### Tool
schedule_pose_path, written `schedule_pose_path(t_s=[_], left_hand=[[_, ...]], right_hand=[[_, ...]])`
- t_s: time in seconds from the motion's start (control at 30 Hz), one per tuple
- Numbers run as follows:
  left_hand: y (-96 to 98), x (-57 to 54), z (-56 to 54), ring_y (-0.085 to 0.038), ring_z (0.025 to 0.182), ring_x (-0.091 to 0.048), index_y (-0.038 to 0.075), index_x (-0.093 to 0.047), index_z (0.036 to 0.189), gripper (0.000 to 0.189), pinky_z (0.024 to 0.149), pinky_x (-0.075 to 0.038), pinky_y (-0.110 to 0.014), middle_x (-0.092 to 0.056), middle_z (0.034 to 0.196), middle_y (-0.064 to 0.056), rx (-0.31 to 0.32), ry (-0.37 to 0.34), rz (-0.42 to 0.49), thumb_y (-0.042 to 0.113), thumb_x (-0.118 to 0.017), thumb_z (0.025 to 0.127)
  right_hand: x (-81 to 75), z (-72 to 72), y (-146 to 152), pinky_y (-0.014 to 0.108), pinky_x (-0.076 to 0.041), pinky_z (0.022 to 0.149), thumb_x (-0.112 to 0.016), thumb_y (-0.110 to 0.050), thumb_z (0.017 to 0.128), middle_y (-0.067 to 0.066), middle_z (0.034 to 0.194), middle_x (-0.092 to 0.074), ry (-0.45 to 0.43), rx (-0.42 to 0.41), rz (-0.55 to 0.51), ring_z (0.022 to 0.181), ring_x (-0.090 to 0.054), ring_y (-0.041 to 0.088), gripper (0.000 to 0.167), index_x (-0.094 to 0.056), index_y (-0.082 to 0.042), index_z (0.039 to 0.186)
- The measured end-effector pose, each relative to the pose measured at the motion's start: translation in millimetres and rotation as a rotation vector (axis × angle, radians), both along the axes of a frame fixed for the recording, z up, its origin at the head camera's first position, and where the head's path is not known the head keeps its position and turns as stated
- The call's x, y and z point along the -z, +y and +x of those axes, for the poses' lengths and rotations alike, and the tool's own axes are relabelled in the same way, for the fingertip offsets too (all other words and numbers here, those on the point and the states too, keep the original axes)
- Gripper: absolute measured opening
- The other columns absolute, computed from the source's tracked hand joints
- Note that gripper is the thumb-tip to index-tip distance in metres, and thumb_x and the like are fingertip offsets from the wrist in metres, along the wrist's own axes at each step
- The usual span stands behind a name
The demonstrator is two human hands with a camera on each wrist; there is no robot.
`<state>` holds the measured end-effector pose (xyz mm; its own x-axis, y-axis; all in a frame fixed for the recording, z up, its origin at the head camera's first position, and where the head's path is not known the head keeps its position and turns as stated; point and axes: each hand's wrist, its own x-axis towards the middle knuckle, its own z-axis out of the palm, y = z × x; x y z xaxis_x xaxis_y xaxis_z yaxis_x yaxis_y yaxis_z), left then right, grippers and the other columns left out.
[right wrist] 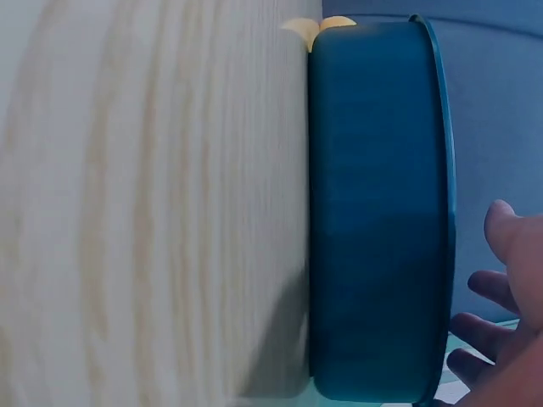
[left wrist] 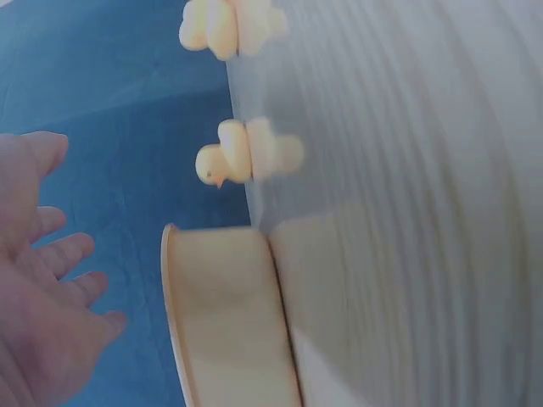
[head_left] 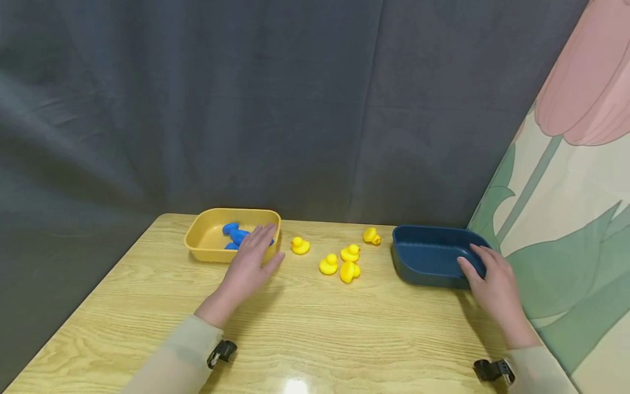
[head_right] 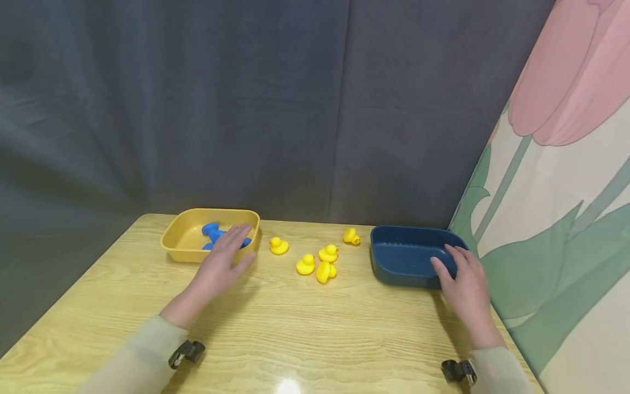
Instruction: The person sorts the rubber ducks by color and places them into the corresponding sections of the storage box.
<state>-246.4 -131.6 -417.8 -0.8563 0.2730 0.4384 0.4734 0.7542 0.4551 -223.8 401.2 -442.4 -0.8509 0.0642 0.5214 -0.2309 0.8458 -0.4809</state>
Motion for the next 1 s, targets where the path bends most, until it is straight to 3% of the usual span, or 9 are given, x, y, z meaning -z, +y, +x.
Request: schedule_pose_path(t_s=[0.3,0.47,1.0], left_hand=[[30.7,6.3,-0.6,-0.043,0.163,-0.03,0.005,-0.041,0.17,0.071,0.133,-0.023,-0.06,-0.041,0.174,-0.016,0.067,-0.039,0.012,0.028,-0.072,0.11],[45.3,9.7,-4.7,-0.039,0.163,-0.032,0.008,-0.04,0.172,0.07,0.133,-0.026,-0.058,-0.041,0.175,-0.012,0.093,-0.079,0.016,0.031,-0.069,0.112],[87.5,10.2,-31.2,-0.033,0.164,-0.031,0.018,-0.035,0.175,0.071,0.132,-0.03,-0.055,-0.038,0.177,-0.008,0.106,-0.212,0.081,0.039,-0.065,0.113]], right_hand=[[0.4,-10.3,4.6,0.079,-0.022,0.121,-0.059,-0.027,0.116,0.046,0.16,-0.035,-0.05,0.095,-0.134,0.148,-0.027,0.07,0.058,-0.049,0.014,0.156],[4.8,-15.6,8.4,0.08,-0.019,0.12,-0.057,-0.031,0.117,0.05,0.159,-0.028,-0.116,0.112,-0.131,0.148,-0.021,0.072,0.063,-0.043,0.015,0.158],[10.6,-40.1,1.2,0.075,-0.015,0.126,-0.056,-0.038,0.116,0.049,0.163,-0.024,-0.188,0.185,-0.148,0.154,-0.016,0.068,0.074,-0.035,0.015,0.162]])
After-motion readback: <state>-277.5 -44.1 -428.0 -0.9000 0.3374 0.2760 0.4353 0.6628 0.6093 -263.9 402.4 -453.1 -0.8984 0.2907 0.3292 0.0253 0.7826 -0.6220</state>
